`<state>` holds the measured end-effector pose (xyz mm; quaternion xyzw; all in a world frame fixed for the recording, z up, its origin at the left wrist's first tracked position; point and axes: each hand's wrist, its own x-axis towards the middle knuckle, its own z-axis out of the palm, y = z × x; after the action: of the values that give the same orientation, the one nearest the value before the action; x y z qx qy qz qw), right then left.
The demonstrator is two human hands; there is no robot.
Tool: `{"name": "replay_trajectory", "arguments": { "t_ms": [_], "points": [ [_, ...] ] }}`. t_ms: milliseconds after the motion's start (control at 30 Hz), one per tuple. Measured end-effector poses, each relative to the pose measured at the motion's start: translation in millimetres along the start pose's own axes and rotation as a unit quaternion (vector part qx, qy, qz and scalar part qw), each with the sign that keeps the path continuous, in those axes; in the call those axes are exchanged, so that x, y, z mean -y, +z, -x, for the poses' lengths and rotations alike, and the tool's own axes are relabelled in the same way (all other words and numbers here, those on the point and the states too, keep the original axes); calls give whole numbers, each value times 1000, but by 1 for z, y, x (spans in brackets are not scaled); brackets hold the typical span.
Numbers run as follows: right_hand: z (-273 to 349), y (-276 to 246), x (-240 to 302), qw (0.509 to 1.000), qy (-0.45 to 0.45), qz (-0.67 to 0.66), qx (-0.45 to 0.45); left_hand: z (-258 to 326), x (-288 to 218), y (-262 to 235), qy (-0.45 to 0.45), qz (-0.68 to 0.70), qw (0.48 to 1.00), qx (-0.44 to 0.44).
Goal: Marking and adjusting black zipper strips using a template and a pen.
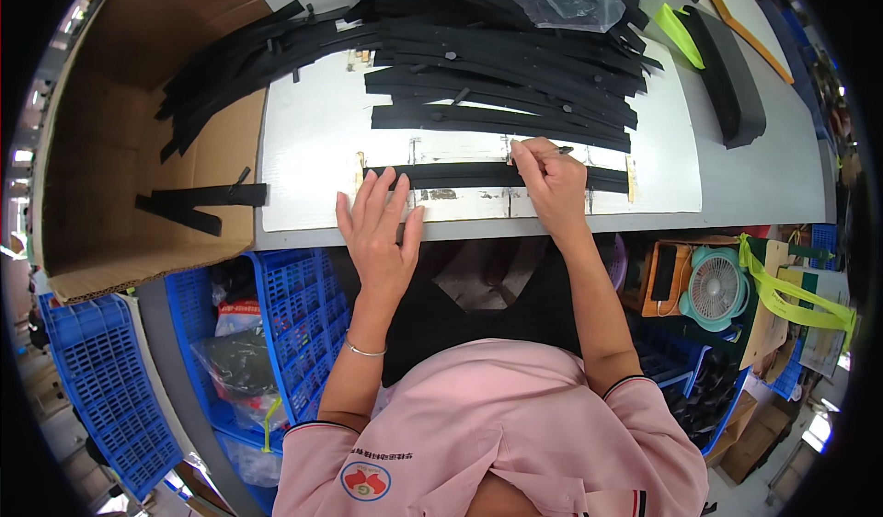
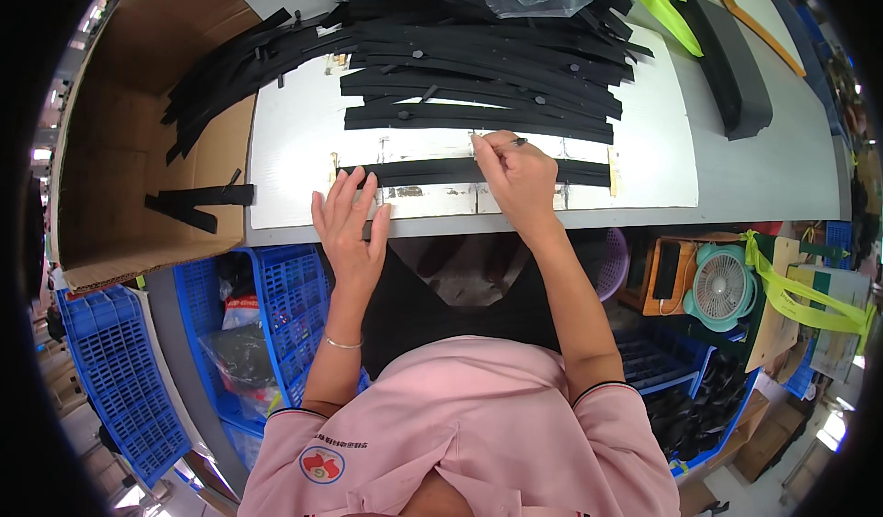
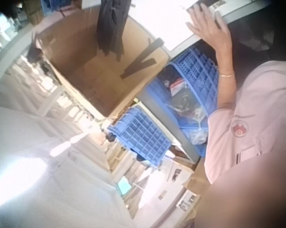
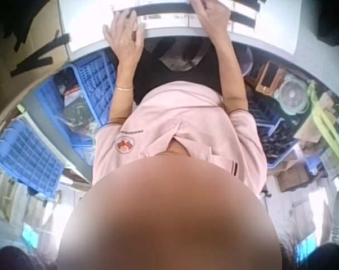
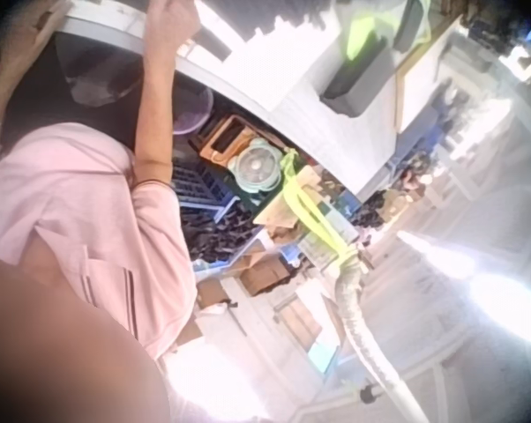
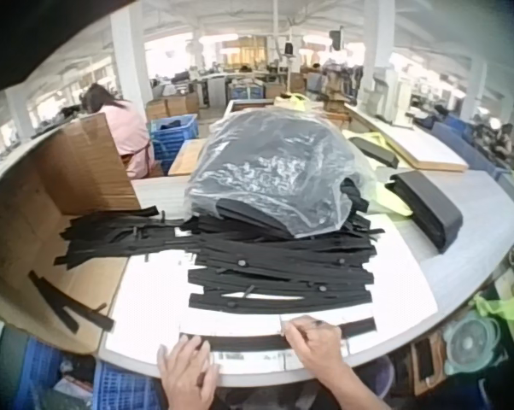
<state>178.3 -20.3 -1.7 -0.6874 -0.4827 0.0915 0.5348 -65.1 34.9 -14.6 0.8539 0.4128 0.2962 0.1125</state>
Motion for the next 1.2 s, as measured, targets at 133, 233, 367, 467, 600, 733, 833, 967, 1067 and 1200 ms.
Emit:
{"name": "replay_trajectory", "arguments": {
  "t_ms": [133, 233, 367, 467, 600, 733, 833, 967, 1067, 1200],
  "points": [
    [-1, -2, 1, 999, 12, 29, 13, -5, -16, 1, -18, 7, 1000, -15],
    [0, -2, 0, 999, -2, 41, 3, -19, -49, 12, 35, 107, 993, -24],
    [0, 1, -2, 999, -21, 49, -3, -39, -71, 34, 47, 158, 986, -39],
    [0, 2, 1, 998, -30, 45, -14, -42, -66, 46, 42, 140, 988, -45],
    [5, -6, 3, 999, 37, -34, 1, -42, -67, 49, 37, 139, 988, -48],
    [5, -10, -5, 998, -41, -21, 34, -42, -69, 49, 31, 143, 988, -45],
    [5, -8, -6, 998, -51, -4, 35, -42, -69, 49, 28, 142, 989, -42],
    [5, -8, -8, 996, -73, 31, 40, -43, -68, 51, 31, 150, 987, -49],
    [4, -8, -8, 995, -81, 39, 46, -43, -69, 49, 28, 150, 987, -50],
    [1, -11, 1, 991, -93, 72, 64, -44, -68, 48, 27, 139, 988, -63]
  ]
}}
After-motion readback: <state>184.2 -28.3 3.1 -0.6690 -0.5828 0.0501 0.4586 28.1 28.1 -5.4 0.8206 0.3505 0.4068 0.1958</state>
